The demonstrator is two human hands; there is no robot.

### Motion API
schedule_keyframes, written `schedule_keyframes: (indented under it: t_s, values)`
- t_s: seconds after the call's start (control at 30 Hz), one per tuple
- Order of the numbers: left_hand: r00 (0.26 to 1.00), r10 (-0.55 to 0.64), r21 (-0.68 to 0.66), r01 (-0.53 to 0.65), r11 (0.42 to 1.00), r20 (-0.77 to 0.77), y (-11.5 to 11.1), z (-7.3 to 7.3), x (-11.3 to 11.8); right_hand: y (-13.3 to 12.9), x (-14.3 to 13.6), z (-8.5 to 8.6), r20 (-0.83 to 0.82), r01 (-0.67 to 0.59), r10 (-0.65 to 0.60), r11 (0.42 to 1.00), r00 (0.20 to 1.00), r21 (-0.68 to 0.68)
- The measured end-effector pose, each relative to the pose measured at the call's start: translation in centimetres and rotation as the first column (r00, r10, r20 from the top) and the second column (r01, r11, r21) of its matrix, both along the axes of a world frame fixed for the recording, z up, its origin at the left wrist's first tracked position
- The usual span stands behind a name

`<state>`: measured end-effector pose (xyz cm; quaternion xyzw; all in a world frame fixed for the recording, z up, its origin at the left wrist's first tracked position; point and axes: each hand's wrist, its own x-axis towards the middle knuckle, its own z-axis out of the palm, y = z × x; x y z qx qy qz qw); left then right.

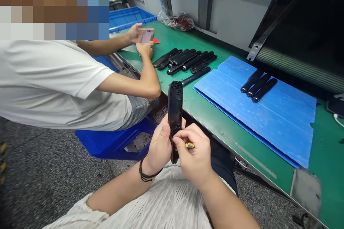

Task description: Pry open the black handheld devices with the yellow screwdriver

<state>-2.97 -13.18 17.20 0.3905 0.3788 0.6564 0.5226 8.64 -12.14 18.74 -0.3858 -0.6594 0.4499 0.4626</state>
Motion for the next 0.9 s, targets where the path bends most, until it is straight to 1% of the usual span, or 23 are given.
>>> schedule_keyframes:
  t_s: [0.07, 0.1, 0.13, 0.17, 0.2, 0.23, 0.27, 0.3, 0.33, 0.37, 0.4, 0.43, 0.47, 0.5, 0.53, 0.57, 0.6, 0.63, 0.7, 0.77, 0.83, 0.9]
  values:
    - [0.999, -0.043, 0.003, 0.043, 0.999, -0.016, 0.0, -0.1, 0.2, 0.4, 0.1, -0.1, -0.093, 0.001, -0.014, 0.99, 0.996, -0.14]
    - [0.997, -0.078, 0.003, 0.078, 0.997, 0.007, 0.0, -0.2, 0.2, 0.5, 0.2, -0.3, -0.135, 0.02, -0.048, 0.979, 0.99, -0.203]
    - [0.992, -0.114, -0.001, 0.114, 0.993, 0.051, 0.1, -0.3, 0.3, 0.6, 0.5, -0.4, -0.154, 0.056, -0.095, 0.969, 0.984, -0.239]
    - [0.984, -0.138, -0.011, 0.14, 0.99, 0.112, 0.2, -0.4, 0.3, 0.6, 0.8, -0.6, -0.14, 0.107, -0.144, 0.965, 0.98, -0.24]
    - [0.973, -0.147, -0.028, 0.154, 0.988, 0.179, 0.3, -0.4, 0.3, 0.5, 1.2, -0.9, -0.095, 0.155, -0.177, 0.967, 0.98, -0.204]
    - [0.959, -0.137, -0.055, 0.155, 0.986, 0.247, 0.5, -0.3, 0.3, 0.3, 1.7, -1.1, -0.036, 0.187, -0.193, 0.973, 0.981, -0.137]
    - [0.944, -0.11, -0.091, 0.145, 0.985, 0.311, 0.7, -0.2, 0.2, 0.0, 2.2, -1.4, 0.019, 0.192, -0.191, 0.98, 0.981, -0.054]
    - [0.926, -0.074, -0.135, 0.133, 0.982, 0.371, 0.9, 0.1, 0.1, -0.4, 2.7, -1.7, 0.062, 0.159, -0.161, 0.986, 0.985, 0.038]
    - [0.904, -0.036, -0.184, 0.126, 0.975, 0.426, 1.2, 0.3, 0.0, -0.8, 3.2, -2.1, 0.092, 0.095, -0.109, 0.986, 0.99, 0.138]
    - [0.88, -0.004, -0.236, 0.132, 0.963, 0.475, 1.5, 0.7, -0.1, -1.1, 3.6, -2.4, 0.12, 0.008, -0.038, 0.97, 0.992, 0.242]
    - [0.855, 0.024, -0.284, 0.145, 0.948, 0.518, 1.8, 1.0, -0.2, -1.5, 4.0, -2.8, 0.162, -0.084, 0.028, 0.935, 0.986, 0.345]
    - [0.831, 0.05, -0.324, 0.16, 0.932, 0.554, 2.0, 1.2, -0.2, -1.7, 4.2, -3.2, 0.215, -0.157, 0.066, 0.886, 0.974, 0.437]
    - [0.811, 0.076, -0.355, 0.168, 0.92, 0.58, 2.2, 1.4, -0.1, -2.0, 4.3, -3.6, 0.271, -0.207, 0.071, 0.831, 0.96, 0.516]
    - [0.798, 0.097, -0.378, 0.17, 0.91, 0.595, 2.4, 1.5, 0.0, -2.1, 4.4, -3.9, 0.316, -0.234, 0.05, 0.781, 0.947, 0.579]
    - [0.792, 0.112, -0.392, 0.168, 0.905, 0.6, 2.4, 1.5, 0.1, -2.3, 4.3, -4.1, 0.343, -0.244, 0.021, 0.743, 0.939, 0.623]
    - [0.793, 0.117, -0.396, 0.166, 0.903, 0.598, 2.5, 1.5, 0.2, -2.4, 4.2, -4.2, 0.358, -0.25, 0.002, 0.72, 0.934, 0.648]
    - [0.801, 0.106, -0.39, 0.167, 0.905, 0.589, 2.5, 1.4, 0.2, -2.6, 4.2, -4.2, 0.366, -0.261, 0.004, 0.71, 0.93, 0.654]
    - [0.813, 0.069, -0.373, 0.189, 0.908, 0.578, 2.4, 1.2, 0.2, -2.7, 4.1, -4.0, 0.364, -0.271, 0.025, 0.715, 0.931, 0.644]
    - [0.83, -0.038, -0.31, 0.25, 0.917, 0.557, 2.2, 0.8, 0.0, -2.8, 4.1, -3.4, 0.333, -0.273, 0.082, 0.766, 0.939, 0.582]
    - [0.839, -0.116, -0.229, 0.274, 0.934, 0.531, 1.9, 0.5, -0.5, -2.6, 4.3, -2.7, 0.248, -0.2, 0.077, 0.827, 0.966, 0.525]
    - [0.865, -0.147, -0.155, 0.249, 0.956, 0.479, 1.5, 0.2, -1.1, -1.9, 4.7, -2.0, 0.208, -0.088, -0.021, 0.861, 0.978, 0.502]
    - [0.911, -0.168, -0.095, 0.219, 0.971, 0.376, 1.2, -0.3, -1.7, -0.8, 5.1, -1.3, 0.279, -0.011, -0.132, 0.89, 0.951, 0.457]
